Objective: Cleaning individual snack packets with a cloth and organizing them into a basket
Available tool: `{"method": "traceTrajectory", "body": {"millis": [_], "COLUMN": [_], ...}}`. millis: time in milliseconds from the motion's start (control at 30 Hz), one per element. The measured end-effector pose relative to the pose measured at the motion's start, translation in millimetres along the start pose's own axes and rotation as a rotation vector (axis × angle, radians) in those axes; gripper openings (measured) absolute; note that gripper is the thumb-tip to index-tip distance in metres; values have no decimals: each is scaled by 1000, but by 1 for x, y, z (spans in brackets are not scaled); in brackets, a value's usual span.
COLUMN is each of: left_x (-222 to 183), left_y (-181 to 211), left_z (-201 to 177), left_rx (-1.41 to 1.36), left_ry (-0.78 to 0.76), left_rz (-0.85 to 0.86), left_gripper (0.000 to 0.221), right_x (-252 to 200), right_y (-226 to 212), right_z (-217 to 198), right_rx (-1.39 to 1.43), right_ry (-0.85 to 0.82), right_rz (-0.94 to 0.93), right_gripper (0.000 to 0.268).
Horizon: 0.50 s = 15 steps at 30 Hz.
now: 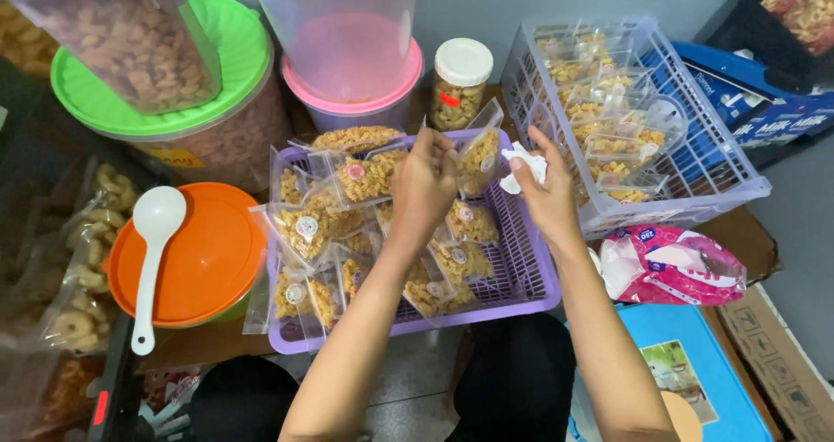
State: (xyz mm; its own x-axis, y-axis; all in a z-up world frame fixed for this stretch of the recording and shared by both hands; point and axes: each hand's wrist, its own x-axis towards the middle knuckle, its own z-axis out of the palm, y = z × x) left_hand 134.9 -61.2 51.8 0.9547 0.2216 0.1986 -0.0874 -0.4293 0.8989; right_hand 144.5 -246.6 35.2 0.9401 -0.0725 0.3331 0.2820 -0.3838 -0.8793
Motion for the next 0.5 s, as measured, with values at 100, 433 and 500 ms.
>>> {"method": "traceTrajectory", "body": {"millis": [100, 433, 500], "left_x": [-19, -62, -70], "left_y": [23, 3, 4], "left_z": [-50, -108, -115], "left_rx": [-145, -572, -603], "left_ry": [13, -56, -47], "left_rz": [96, 52, 1], "left_gripper": [7, 12, 13], "right_x": [-6, -60, -71], "right_y": [-19, -50, -36], "right_z": [-11, 13, 24], "right_rx": [-7, 282, 393], "right_ry": [-17, -310, -293], "right_rz": [-62, -31, 30], "right_gripper": [50, 22, 19]}}
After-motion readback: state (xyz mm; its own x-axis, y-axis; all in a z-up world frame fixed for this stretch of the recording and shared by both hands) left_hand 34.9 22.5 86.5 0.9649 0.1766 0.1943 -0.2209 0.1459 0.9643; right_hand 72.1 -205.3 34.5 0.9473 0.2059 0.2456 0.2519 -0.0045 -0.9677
